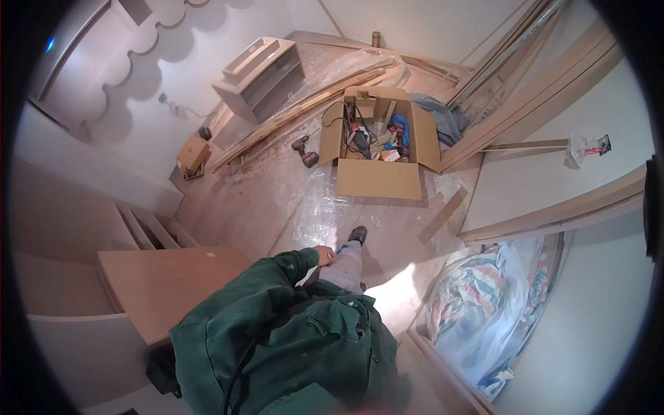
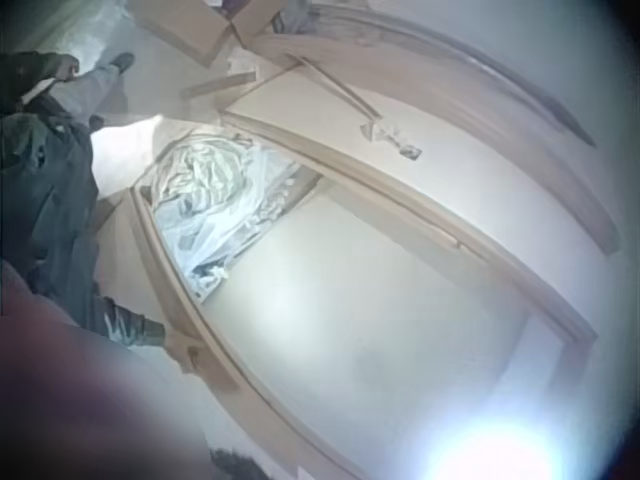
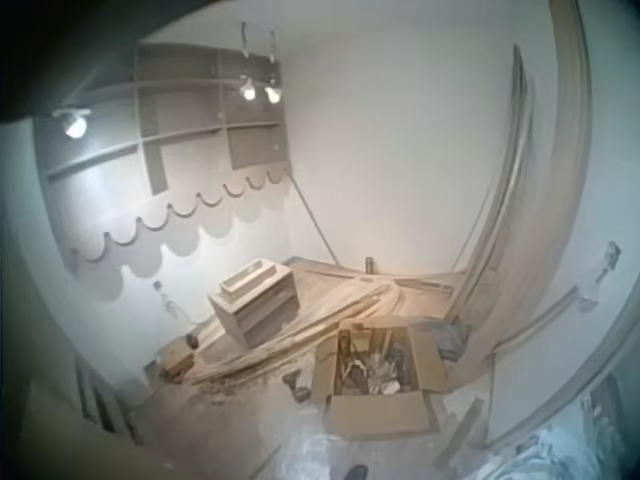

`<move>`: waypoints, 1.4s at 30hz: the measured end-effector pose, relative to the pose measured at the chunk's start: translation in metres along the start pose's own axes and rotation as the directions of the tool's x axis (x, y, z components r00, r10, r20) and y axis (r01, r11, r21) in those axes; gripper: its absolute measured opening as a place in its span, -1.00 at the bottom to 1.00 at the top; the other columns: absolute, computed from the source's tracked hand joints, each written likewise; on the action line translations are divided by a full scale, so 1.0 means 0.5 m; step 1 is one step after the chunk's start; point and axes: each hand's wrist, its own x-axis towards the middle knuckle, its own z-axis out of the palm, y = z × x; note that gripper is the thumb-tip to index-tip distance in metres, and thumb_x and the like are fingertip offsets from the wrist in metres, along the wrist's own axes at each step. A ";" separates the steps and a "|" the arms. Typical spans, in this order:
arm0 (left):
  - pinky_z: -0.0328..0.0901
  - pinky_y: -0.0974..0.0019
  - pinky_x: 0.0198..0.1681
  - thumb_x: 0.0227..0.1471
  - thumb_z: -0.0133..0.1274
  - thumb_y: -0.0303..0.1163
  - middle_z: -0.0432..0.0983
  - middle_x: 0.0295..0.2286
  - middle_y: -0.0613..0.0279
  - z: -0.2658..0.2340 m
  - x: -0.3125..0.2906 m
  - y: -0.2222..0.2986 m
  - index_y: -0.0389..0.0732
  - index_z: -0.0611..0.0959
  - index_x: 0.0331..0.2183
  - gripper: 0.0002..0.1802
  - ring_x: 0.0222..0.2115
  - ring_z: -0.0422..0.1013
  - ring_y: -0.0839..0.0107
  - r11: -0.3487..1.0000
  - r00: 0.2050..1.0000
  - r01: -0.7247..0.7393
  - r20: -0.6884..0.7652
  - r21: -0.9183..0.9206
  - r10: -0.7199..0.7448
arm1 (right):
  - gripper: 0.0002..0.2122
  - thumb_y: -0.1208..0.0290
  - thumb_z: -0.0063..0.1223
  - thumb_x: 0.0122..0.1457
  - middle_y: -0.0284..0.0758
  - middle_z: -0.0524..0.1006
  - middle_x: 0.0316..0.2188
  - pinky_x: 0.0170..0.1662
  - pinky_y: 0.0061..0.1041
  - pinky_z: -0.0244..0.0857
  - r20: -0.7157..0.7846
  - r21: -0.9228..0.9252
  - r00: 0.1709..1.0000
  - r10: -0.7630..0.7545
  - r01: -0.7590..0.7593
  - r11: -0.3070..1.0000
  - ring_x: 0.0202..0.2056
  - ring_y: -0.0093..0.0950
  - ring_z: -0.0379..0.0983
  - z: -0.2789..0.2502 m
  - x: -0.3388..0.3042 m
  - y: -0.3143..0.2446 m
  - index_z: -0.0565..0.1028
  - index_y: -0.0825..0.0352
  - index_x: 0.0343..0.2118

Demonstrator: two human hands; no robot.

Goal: Unwrapping plastic from metallic strips and preparing them for assembly.

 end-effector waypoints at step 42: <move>0.33 0.09 -0.24 -0.15 0.02 -0.24 0.55 -0.40 -0.03 -0.123 -0.037 -0.343 -0.17 0.63 -0.37 -0.72 -0.32 0.46 0.00 0.996 0.994 -0.086 -0.065 -0.013 0.085 | -0.39 -0.04 -0.36 0.25 -0.09 0.13 0.22 0.15 0.15 -0.12 0.329 -0.831 0.937 -0.117 0.346 0.436 0.17 -0.02 0.09 -0.016 0.502 0.217 0.11 0.33 0.22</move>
